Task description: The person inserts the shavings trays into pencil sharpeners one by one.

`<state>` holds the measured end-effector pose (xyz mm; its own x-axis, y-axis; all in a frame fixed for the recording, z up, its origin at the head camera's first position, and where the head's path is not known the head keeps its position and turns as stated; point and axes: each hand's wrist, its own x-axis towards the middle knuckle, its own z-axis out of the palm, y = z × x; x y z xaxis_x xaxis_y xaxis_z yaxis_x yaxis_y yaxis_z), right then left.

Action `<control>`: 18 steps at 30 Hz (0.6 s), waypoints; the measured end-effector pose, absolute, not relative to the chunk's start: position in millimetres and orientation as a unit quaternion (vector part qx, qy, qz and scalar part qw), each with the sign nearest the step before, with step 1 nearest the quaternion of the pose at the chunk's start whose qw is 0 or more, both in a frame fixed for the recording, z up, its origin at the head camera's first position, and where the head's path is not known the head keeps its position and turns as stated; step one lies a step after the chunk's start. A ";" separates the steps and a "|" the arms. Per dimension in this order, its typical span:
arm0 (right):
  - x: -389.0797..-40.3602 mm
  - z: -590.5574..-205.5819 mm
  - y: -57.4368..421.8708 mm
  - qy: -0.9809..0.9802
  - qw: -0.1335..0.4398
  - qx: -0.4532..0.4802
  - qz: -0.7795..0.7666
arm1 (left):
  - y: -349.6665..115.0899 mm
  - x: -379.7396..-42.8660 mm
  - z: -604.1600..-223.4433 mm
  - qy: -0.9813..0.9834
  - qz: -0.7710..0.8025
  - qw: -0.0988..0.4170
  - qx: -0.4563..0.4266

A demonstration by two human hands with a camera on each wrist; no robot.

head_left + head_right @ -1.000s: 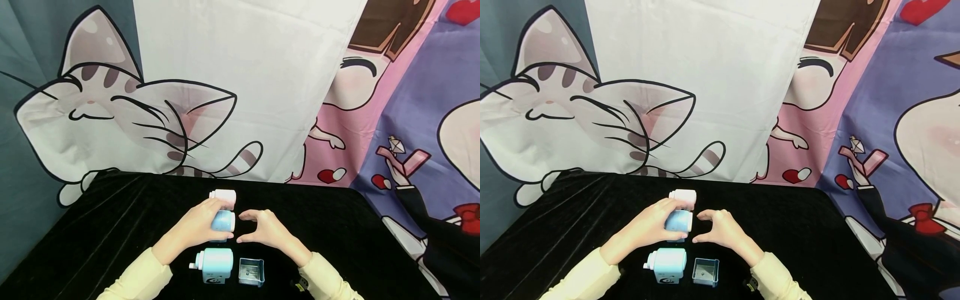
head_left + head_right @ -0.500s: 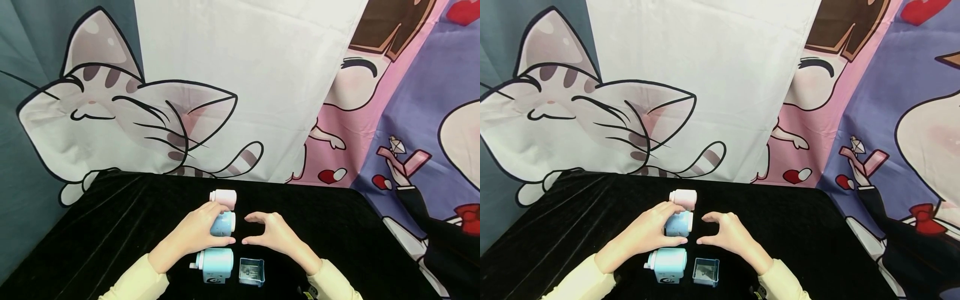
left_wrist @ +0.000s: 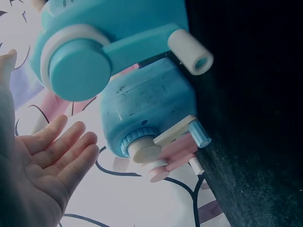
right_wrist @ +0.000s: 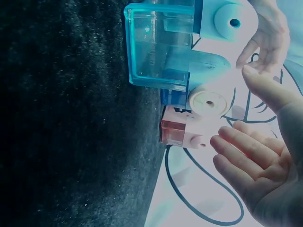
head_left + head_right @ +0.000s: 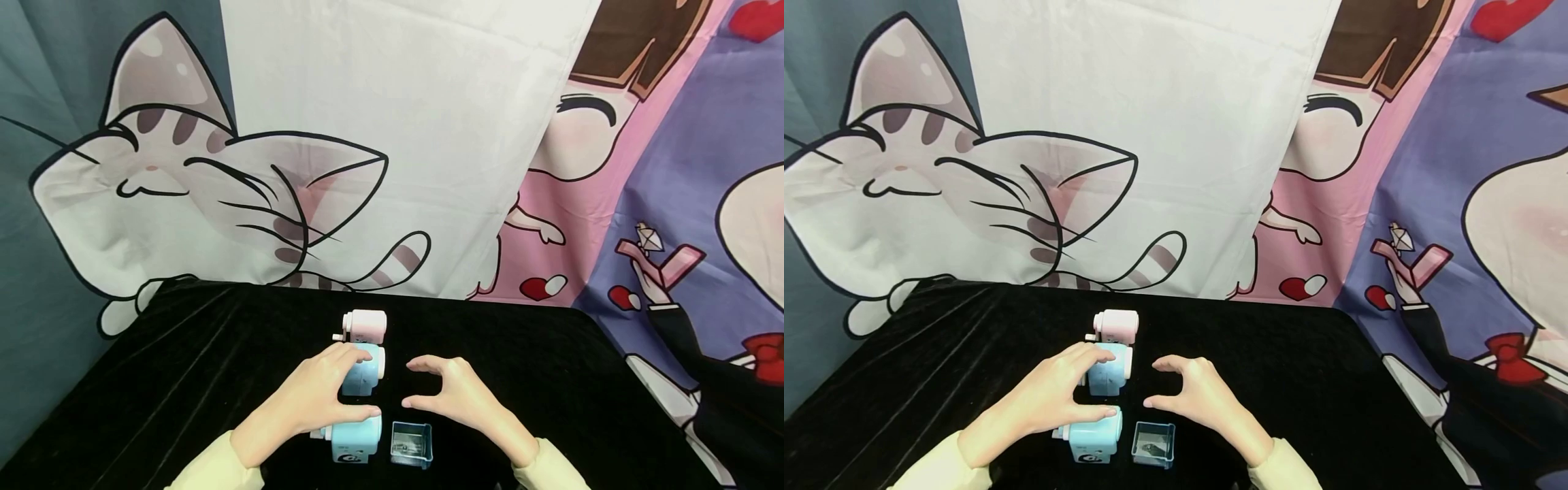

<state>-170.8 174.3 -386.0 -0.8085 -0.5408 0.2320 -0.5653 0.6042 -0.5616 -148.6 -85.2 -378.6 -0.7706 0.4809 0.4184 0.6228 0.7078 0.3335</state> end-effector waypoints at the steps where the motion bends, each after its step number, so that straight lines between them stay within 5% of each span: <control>1: -169.9 -386.0 175.1 -0.895 0.019 0.309 0.320 | -85.6 -147.8 -379.1 -0.912 -0.233 0.152 -0.302; 18: -157.7 -390.3 187.9 -0.896 -0.006 0.324 0.304 | -85.3 -139.4 -391.7 -0.900 -0.243 0.161 -0.324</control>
<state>-157.7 187.9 -390.3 -0.7902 -0.5840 0.1857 -0.5763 0.6050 -0.5495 -139.4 -85.3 -391.7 -0.7387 0.5047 0.4468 0.6610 0.6723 0.3334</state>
